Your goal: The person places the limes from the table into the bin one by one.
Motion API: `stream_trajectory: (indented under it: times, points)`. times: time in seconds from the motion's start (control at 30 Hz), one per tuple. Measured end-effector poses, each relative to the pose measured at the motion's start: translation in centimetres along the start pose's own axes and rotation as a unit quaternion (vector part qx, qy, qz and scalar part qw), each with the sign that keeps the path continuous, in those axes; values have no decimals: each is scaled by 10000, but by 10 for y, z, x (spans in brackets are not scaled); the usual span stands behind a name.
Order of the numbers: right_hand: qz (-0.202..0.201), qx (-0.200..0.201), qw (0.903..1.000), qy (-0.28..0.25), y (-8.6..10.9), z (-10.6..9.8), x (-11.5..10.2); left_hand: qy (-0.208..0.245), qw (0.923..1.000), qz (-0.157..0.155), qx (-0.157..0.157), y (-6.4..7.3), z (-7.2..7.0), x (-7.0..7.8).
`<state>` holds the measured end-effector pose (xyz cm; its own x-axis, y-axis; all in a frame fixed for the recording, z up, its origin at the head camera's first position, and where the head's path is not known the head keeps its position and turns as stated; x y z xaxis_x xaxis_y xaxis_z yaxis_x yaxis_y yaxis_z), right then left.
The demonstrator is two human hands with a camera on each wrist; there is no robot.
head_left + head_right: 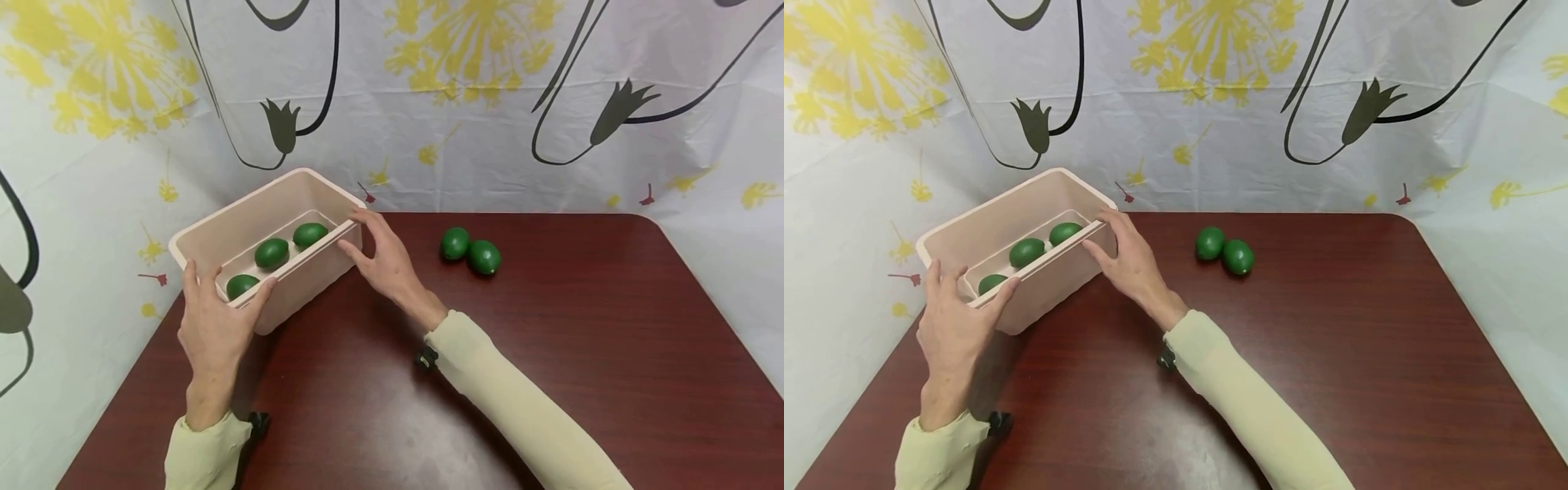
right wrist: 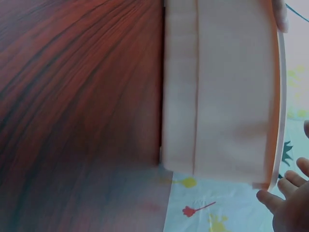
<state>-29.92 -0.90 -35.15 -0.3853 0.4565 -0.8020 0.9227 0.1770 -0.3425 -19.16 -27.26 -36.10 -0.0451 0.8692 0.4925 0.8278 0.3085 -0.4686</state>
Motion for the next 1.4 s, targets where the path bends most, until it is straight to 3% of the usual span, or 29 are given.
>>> stream_trajectory:
  times: [0.33,1.4]
  points:
    - [134,125,9998,-14,6,-19,22,6,10000,36,48,1,0,0]
    - [900,873,9887,822,25,-84,93,-57,9999,51,79,0,1,-2]
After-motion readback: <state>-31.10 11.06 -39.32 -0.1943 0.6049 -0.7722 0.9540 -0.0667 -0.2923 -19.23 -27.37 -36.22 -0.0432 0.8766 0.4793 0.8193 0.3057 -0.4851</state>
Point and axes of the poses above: each hand's wrist, its own y-axis away from the middle knuckle, its own z-axis out of the palm, x = y × z, the point moved 7 cm from there along -y, towards the middle knuckle, and after that the axes turned 11 degrees about z, right-handed, at the moved point
